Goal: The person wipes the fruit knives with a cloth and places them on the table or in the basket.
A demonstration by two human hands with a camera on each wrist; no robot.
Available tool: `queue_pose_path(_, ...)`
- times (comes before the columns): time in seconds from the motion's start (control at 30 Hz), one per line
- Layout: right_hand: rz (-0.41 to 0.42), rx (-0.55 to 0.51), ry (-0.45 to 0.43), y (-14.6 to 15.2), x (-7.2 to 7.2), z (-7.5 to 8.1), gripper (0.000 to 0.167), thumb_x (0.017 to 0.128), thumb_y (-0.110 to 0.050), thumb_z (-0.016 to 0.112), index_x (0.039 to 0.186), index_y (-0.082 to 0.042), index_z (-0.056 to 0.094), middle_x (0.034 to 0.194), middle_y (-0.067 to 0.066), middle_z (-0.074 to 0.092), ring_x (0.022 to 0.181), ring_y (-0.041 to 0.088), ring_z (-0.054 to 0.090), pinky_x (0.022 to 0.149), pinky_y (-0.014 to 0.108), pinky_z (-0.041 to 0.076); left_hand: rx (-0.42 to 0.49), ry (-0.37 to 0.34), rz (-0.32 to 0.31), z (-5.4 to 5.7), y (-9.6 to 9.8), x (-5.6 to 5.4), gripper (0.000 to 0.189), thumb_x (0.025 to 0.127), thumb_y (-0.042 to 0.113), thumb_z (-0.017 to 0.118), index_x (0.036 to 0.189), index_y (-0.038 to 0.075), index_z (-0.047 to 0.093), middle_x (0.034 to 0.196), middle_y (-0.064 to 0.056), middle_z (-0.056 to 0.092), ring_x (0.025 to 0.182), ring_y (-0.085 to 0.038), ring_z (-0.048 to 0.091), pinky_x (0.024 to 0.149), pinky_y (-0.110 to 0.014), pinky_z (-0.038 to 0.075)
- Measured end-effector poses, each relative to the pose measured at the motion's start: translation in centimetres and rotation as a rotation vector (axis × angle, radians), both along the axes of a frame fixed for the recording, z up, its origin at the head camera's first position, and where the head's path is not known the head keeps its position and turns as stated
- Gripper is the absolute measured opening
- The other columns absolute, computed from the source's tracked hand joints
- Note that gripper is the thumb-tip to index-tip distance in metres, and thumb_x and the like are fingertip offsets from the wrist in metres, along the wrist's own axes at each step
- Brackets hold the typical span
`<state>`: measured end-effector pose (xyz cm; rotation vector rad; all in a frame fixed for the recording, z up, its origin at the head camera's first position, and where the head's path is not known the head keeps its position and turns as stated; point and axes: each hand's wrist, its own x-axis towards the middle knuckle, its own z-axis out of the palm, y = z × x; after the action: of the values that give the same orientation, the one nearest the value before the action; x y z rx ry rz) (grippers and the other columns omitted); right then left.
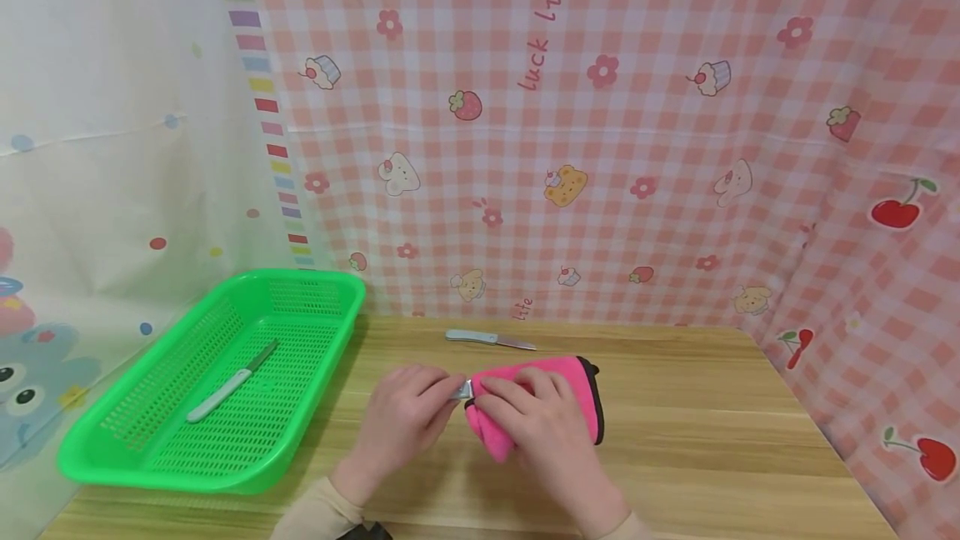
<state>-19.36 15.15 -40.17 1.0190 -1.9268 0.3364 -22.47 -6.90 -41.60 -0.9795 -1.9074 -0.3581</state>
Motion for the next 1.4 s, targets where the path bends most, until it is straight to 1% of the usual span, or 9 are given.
queue_pose_path(0.07,-0.004,-0.005,0.004,-0.1,0.0,0.0,0.034,0.078,-0.004,0.062,0.106,-0.019,0.074,0.114,-0.003,0.071,0.090,0.025,0.060,0.072,0.042,0.045,0.011,0.023,-0.007,-0.1,0.0,-0.1,0.029,0.074,0.009,0.084,0.101,0.010,0.075,0.084,0.001,0.069,0.070,-0.012,0.064,0.059,-0.022,0.047)
queue_pose_path(0.13,-0.008,-0.016,0.006,-0.1,0.0,0.0,0.028,0.085,-0.007,0.058,0.105,-0.019,0.074,0.112,-0.003,0.071,0.090,0.025,0.060,0.072,0.042,0.045,0.019,0.038,-0.013,-0.1,0.0,-0.1,0.030,0.073,0.009,0.085,0.101,0.010,0.075,0.085,0.001,0.069,0.070,-0.012,0.063,0.059,-0.021,0.047)
queue_pose_path(0.2,-0.015,-0.026,0.009,-0.1,0.0,0.1,0.026,0.092,-0.011,0.052,0.104,-0.019,0.075,0.111,-0.003,0.072,0.089,0.026,0.061,0.071,0.043,0.045,0.026,0.040,-0.015,-0.2,0.0,-0.2,0.031,0.072,0.009,0.085,0.102,0.010,0.075,0.085,0.001,0.069,0.071,-0.012,0.063,0.059,-0.021,0.046)
queue_pose_path(0.27,-0.022,-0.030,0.002,0.0,0.0,0.1,0.025,0.094,-0.014,0.053,0.105,-0.019,0.075,0.110,-0.003,0.072,0.090,0.026,0.061,0.071,0.043,0.046,0.032,0.036,-0.013,-0.2,0.0,-0.2,0.031,0.073,0.009,0.084,0.102,0.010,0.075,0.086,0.001,0.069,0.071,-0.013,0.063,0.059,-0.021,0.046)
queue_pose_path(0.33,-0.040,-0.027,-0.023,0.3,0.0,0.1,0.023,0.090,-0.012,0.061,0.106,-0.019,0.075,0.111,-0.004,0.071,0.092,0.027,0.061,0.073,0.044,0.045,0.040,0.030,-0.011,-0.2,0.0,-0.2,0.030,0.073,0.009,0.084,0.102,0.010,0.075,0.086,0.001,0.069,0.071,-0.013,0.063,0.059,-0.021,0.046)
queue_pose_path(0.47,-0.085,-0.030,-0.068,1.2,-0.2,0.2,0.043,0.069,0.000,0.076,0.108,-0.019,0.074,0.112,-0.004,0.071,0.094,0.028,0.060,0.075,0.046,0.045,0.061,0.030,-0.003,-0.3,0.0,-0.2,0.029,0.074,0.009,0.082,0.102,0.010,0.076,0.086,0.000,0.069,0.070,-0.014,0.063,0.058,-0.023,0.047)
queue_pose_path(0.57,-0.106,-0.052,-0.072,1.9,-0.5,0.3,0.051,0.064,0.005,0.079,0.108,-0.019,0.075,0.110,-0.003,0.072,0.095,0.028,0.060,0.074,0.048,0.045,0.074,0.024,-0.001,-0.3,-0.1,-0.2,0.028,0.074,0.009,0.082,0.102,0.010,0.076,0.086,0.000,0.069,0.070,-0.014,0.063,0.058,-0.024,0.048)
queue_pose_path(0.9,-0.090,-0.101,-0.037,3.2,-1.3,0.4,0.037,0.071,0.000,0.071,0.103,-0.018,0.075,0.109,0.000,0.072,0.095,0.029,0.061,0.072,0.048,0.042,0.083,0.034,0.011,-0.1,-0.2,-0.2,0.027,0.074,0.010,0.081,0.100,0.010,0.076,0.086,-0.001,0.069,0.070,-0.014,0.063,0.058,-0.025,0.049)
queue_pose_path(1.4,-0.166,-0.087,-0.117,4.3,-0.8,1.1,0.047,0.065,0.008,0.077,0.105,-0.017,0.074,0.111,0.002,0.072,0.098,0.031,0.059,0.075,0.049,0.040,0.074,-0.014,0.041,-0.2,-0.4,-0.2,0.024,0.077,0.010,0.079,0.100,0.010,0.075,0.088,-0.001,0.069,0.073,-0.017,0.064,0.060,-0.029,0.050)
